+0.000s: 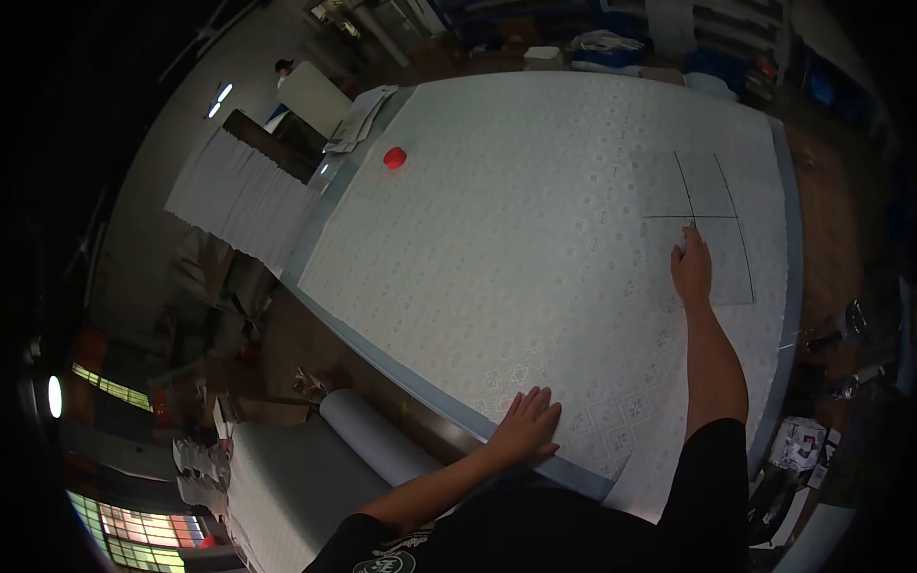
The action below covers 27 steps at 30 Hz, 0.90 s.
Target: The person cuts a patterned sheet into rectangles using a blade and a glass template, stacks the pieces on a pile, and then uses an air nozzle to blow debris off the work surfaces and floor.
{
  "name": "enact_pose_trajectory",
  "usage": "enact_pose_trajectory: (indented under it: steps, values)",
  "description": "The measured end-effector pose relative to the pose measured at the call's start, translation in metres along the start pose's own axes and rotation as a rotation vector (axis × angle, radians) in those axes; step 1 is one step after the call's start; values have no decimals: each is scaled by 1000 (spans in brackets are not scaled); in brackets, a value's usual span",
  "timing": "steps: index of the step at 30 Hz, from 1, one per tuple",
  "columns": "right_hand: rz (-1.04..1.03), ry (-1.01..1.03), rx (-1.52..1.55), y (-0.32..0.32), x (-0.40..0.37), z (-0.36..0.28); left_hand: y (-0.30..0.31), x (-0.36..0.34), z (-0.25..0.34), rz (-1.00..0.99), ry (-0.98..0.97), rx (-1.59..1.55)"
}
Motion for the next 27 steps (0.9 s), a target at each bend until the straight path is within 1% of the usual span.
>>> enact_pose_trajectory:
  steps: [4, 6, 9, 14, 16, 18, 19, 20, 21, 24, 27]
  values:
    - [23, 15, -29, -2, 0, 4, 0, 15, 6, -4, -66, -10]
    - [24, 16, -23, -2, -1, 6, -2, 20, 9, -7, -161, -20]
    - [53, 42, -14, -2, -1, 6, -14, 18, 4, -2, -171, -18]
    - [8, -47, -39, 0, -1, 1, -29, 12, -8, 76, -229, -45]
    - [12, -25, -38, -1, 0, 2, -28, 9, -11, 77, -253, -77]
    - [14, -10, -37, -2, -1, 4, -27, 3, -12, 22, -279, -97]
    - [33, 20, -35, -3, -1, 5, -24, 3, -13, 22, -279, -96]
    - [55, 47, -33, -3, -1, 5, -22, 1, -13, -19, -287, -106]
    - [59, 43, -32, -3, -1, 5, -19, 1, -14, -60, -295, -112]
    - [49, -17, -29, -6, -2, 8, -14, 3, -14, -100, -295, -126]
    - [78, 45, -14, -6, -3, 11, -19, 11, -13, -133, -279, -92]
Point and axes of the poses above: each hand's wrist, its own x-axis towards the middle knuckle, its own y-axis out of the back of the hand, z = x × y, the point moved 4 cm from there along x, towards the middle knuckle, and after that the axes turned 10 degrees about z, right-handed, at the moved point
